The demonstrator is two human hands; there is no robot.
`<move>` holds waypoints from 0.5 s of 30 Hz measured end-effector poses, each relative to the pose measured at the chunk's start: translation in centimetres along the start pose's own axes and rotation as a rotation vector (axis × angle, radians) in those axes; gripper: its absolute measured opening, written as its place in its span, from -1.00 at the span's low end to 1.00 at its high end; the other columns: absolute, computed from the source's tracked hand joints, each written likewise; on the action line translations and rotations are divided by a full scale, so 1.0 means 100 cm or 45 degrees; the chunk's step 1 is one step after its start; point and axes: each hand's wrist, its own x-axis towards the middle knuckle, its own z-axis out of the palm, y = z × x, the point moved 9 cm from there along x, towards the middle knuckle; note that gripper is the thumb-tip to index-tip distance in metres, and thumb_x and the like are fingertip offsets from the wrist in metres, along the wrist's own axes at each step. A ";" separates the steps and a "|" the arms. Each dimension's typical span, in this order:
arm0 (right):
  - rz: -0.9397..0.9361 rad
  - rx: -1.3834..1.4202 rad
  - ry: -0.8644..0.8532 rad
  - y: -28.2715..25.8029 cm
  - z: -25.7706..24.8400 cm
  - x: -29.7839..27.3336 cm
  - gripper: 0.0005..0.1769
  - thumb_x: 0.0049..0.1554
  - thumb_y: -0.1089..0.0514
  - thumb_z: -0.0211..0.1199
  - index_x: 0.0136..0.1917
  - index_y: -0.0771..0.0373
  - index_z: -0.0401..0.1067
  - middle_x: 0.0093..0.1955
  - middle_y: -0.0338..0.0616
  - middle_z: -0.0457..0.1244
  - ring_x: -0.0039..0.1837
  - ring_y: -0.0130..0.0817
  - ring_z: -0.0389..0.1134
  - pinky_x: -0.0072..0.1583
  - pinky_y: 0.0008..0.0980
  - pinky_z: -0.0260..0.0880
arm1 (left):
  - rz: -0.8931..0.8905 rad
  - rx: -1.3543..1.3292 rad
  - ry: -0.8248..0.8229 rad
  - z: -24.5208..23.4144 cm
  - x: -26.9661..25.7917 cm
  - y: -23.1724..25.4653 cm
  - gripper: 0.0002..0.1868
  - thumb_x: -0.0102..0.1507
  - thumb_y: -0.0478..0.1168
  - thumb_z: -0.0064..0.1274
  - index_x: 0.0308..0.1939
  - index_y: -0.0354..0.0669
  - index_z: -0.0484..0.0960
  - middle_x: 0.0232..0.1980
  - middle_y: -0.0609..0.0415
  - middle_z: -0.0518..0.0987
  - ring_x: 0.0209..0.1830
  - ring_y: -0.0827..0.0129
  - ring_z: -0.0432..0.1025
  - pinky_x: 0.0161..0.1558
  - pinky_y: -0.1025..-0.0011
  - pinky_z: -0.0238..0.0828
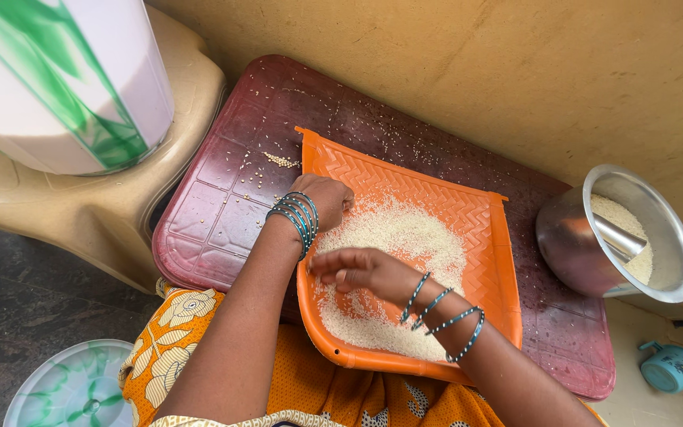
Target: The person spreads and sifts rice grains across a winnowing tray by hand, removing debris, and tosses the tray to winnow the rice.
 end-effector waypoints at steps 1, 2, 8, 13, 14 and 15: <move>-0.002 0.105 0.137 -0.004 -0.021 0.002 -0.48 0.22 0.30 0.03 0.45 0.31 0.26 0.38 -0.09 0.29 0.41 -0.34 0.31 0.38 -0.31 0.33 | 0.013 -0.002 0.018 -0.001 0.001 0.001 -0.66 0.21 -0.30 0.08 0.00 0.19 0.71 0.03 0.08 0.67 0.11 0.26 0.52 0.23 0.25 0.35; -0.005 0.210 0.275 -0.007 -0.040 0.000 -0.46 0.20 0.32 0.00 0.46 0.30 0.24 0.40 -0.09 0.27 0.39 -0.32 0.31 0.33 -0.26 0.39 | 0.013 -0.002 0.020 0.000 0.001 0.000 -0.66 0.21 -0.30 0.08 0.00 0.19 0.71 0.03 0.08 0.67 0.11 0.26 0.52 0.23 0.25 0.35; 0.191 0.349 0.952 0.018 -0.139 -0.073 -0.48 0.20 0.30 -0.03 0.44 0.27 0.24 0.41 -0.06 0.27 0.37 -0.23 0.34 0.31 -0.19 0.46 | 0.012 -0.037 0.059 0.001 0.000 -0.001 -0.62 0.23 -0.35 0.03 0.06 0.15 0.70 0.09 0.06 0.65 0.14 0.26 0.51 0.25 0.25 0.34; 0.154 0.373 1.097 0.061 -0.179 -0.146 -0.49 0.21 0.30 -0.04 0.44 0.30 0.24 0.42 -0.07 0.23 0.37 -0.18 0.31 0.28 -0.12 0.45 | 0.015 -0.003 0.087 -0.002 -0.002 0.001 -0.68 0.26 -0.30 -0.02 -0.01 0.15 0.73 0.04 0.08 0.67 0.10 0.22 0.52 0.20 0.21 0.37; 0.104 0.309 1.121 0.064 -0.183 -0.161 -0.48 0.21 0.30 -0.04 0.44 0.29 0.24 0.44 -0.10 0.20 0.38 -0.21 0.29 0.28 -0.14 0.42 | 0.014 0.010 0.091 -0.002 -0.003 0.001 -0.68 0.26 -0.30 -0.02 -0.01 0.15 0.73 0.04 0.08 0.67 0.10 0.22 0.52 0.20 0.21 0.37; 0.052 0.239 1.139 0.066 -0.186 -0.173 -0.48 0.21 0.30 -0.03 0.45 0.28 0.23 0.46 -0.14 0.18 0.39 -0.23 0.27 0.27 -0.15 0.40 | 0.026 0.003 0.106 -0.003 -0.003 0.001 -0.70 0.29 -0.27 -0.03 -0.02 0.16 0.74 0.02 0.08 0.68 0.08 0.20 0.52 0.18 0.20 0.38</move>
